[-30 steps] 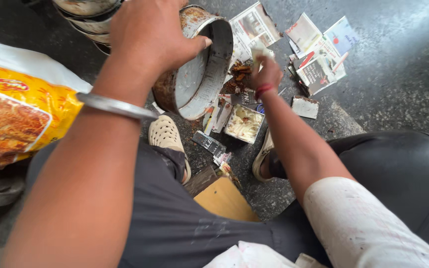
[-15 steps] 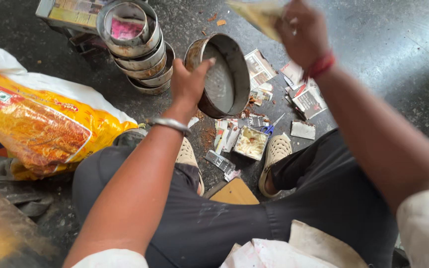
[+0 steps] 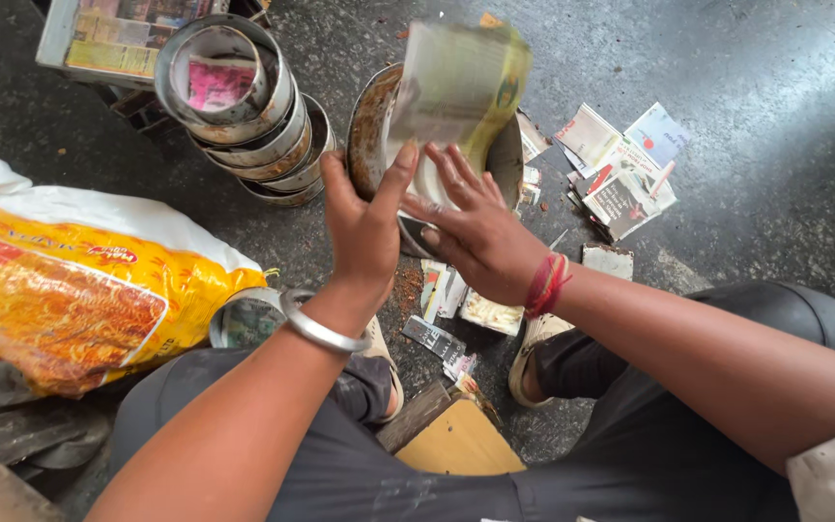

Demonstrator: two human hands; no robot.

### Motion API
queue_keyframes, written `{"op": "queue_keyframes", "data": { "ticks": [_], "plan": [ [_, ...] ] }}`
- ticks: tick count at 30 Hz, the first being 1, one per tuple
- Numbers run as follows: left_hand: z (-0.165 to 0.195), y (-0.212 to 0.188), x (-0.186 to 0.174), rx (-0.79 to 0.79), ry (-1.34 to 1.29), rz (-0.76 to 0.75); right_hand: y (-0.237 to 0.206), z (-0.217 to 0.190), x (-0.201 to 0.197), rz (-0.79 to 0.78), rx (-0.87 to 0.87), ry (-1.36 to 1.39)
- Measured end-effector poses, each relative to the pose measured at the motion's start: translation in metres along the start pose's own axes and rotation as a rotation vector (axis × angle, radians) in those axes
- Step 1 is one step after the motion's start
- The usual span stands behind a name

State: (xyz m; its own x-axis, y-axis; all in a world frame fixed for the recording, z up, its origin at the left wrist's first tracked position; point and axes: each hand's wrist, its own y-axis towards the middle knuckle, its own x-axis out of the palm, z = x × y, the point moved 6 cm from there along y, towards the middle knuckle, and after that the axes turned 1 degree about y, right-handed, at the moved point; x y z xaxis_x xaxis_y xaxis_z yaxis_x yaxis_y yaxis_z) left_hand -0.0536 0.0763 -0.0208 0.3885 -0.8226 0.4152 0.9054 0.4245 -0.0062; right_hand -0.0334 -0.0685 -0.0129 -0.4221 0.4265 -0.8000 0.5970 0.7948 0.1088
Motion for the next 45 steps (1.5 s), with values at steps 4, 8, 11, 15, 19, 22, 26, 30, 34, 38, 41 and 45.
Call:
{"op": "queue_keyframes", "data": {
  "ticks": [4,8,11,15,19,22,26,30,34,38,41,45],
  "plan": [
    [-0.007,0.0,0.008,-0.016,-0.026,-0.046,-0.01,0.006,-0.004,-0.046,-0.027,0.136],
    [-0.012,-0.005,0.017,0.002,0.04,-0.104,-0.021,0.003,-0.011,-0.059,-0.079,0.166],
    [-0.013,-0.008,0.022,0.012,0.063,-0.136,-0.029,0.001,-0.016,-0.076,-0.082,0.18],
    [-0.014,-0.01,0.026,0.017,0.078,-0.16,-0.035,0.012,-0.03,-0.081,0.036,0.286],
    [-0.023,-0.009,0.031,-0.028,0.082,-0.228,-0.029,0.029,-0.06,0.063,0.076,0.083],
    [-0.026,-0.01,0.036,-0.025,0.092,-0.329,-0.02,0.036,-0.064,0.071,0.083,-0.306],
    [-0.027,-0.012,0.039,-0.094,-0.004,-0.413,-0.023,0.048,-0.039,-0.084,0.262,-0.391],
    [-0.022,-0.016,0.041,-0.071,0.041,-0.43,-0.03,0.041,-0.019,-0.09,0.228,-0.45],
    [-0.029,-0.009,0.035,-0.2,0.014,-0.305,-0.022,0.032,-0.019,0.021,0.088,-0.511],
    [-0.027,0.015,0.02,-0.201,0.173,-0.284,-0.023,0.037,-0.053,0.203,-0.024,-0.247],
    [-0.02,0.033,0.007,-0.246,0.04,-0.352,-0.034,0.053,-0.086,0.425,-0.04,0.033],
    [-0.012,0.049,-0.008,-0.302,-0.099,-0.419,-0.028,0.091,-0.084,0.313,0.187,0.472]
  ]
}}
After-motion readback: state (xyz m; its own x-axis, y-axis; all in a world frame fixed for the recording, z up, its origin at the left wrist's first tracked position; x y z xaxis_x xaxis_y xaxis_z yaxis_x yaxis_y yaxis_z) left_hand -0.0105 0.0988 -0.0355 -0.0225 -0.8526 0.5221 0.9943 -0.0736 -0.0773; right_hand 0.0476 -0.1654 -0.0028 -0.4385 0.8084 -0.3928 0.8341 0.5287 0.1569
